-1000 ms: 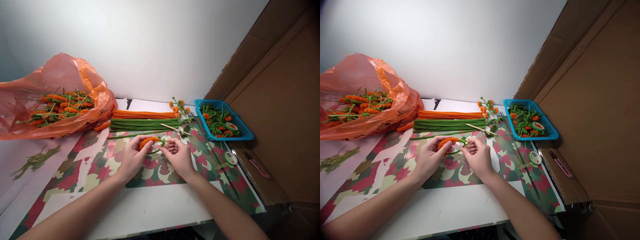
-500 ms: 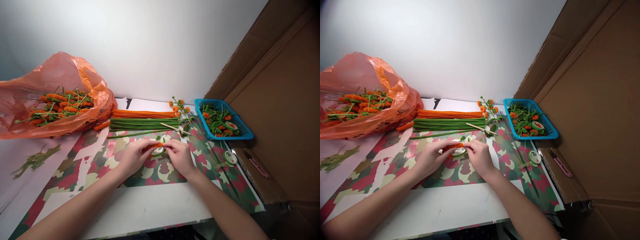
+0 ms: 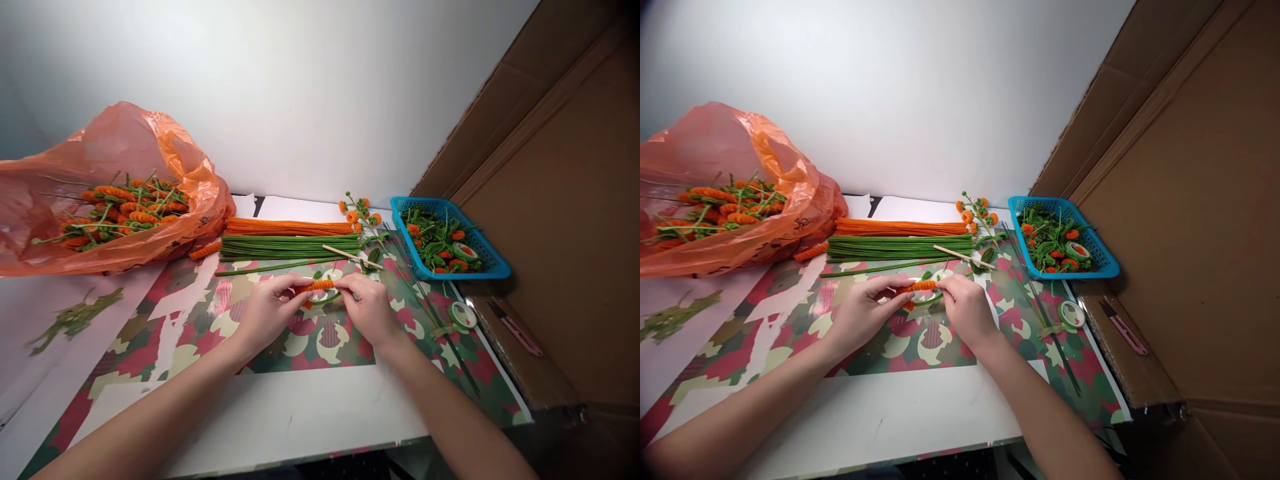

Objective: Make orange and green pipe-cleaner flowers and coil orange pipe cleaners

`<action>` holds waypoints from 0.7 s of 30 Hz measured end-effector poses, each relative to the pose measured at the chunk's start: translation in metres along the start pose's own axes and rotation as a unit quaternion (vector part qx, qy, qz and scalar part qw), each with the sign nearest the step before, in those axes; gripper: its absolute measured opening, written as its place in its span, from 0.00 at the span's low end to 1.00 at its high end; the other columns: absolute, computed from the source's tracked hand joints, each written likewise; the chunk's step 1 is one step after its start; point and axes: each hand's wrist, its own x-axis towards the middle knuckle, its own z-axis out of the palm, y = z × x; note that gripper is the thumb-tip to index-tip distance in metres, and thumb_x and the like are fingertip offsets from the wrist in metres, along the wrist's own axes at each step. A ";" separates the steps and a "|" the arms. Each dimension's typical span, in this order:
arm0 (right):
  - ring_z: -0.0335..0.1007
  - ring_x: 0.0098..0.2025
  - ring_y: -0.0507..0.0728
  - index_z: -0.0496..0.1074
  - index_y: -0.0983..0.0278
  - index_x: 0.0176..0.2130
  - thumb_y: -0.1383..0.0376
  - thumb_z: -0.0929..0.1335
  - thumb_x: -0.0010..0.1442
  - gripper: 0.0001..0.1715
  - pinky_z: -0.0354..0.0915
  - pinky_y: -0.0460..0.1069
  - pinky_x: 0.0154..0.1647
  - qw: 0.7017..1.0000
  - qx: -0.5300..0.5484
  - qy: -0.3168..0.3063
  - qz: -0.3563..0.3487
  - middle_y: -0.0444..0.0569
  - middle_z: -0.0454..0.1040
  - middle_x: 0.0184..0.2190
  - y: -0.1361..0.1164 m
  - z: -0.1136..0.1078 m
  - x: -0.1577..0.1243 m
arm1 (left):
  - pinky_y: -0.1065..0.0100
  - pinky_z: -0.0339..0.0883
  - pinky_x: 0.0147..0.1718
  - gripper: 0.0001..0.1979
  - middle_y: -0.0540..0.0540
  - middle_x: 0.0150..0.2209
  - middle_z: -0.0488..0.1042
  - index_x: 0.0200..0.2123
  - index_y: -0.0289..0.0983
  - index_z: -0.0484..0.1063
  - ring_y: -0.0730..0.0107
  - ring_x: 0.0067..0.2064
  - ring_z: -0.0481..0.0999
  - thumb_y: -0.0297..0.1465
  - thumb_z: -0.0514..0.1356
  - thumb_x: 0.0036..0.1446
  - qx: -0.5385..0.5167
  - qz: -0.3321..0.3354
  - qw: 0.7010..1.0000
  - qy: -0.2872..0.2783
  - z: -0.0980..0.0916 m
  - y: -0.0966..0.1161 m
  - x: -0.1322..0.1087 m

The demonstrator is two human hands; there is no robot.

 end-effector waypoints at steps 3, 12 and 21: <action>0.75 0.36 0.56 0.76 0.63 0.35 0.77 0.61 0.59 0.17 0.70 0.49 0.38 0.999 -0.021 -0.018 -0.026 0.50 0.77 0.32 0.003 0.000 -0.001 | 0.68 0.72 0.25 0.10 0.46 0.30 0.81 0.36 0.39 0.79 0.66 0.28 0.77 0.37 0.62 0.53 0.027 0.012 1.000 -0.002 0.000 0.002 0.000; 0.74 0.39 0.58 0.75 0.66 0.37 0.78 0.59 0.60 0.18 0.70 0.50 0.40 0.994 -0.075 -0.036 -0.070 0.54 0.77 0.34 0.001 -0.005 0.001 | 0.68 0.69 0.25 0.10 0.46 0.30 0.81 0.36 0.39 0.79 0.67 0.27 0.75 0.36 0.61 0.55 0.048 0.033 0.998 -0.002 0.000 0.004 0.001; 0.75 0.34 0.56 0.76 0.63 0.34 0.76 0.63 0.58 0.14 0.69 0.48 0.35 1.000 0.027 0.009 0.009 0.49 0.77 0.30 -0.005 0.002 0.000 | 0.69 0.70 0.26 0.09 0.47 0.30 0.80 0.36 0.39 0.79 0.68 0.28 0.76 0.33 0.61 0.54 0.049 0.028 0.998 -0.004 -0.003 0.003 0.000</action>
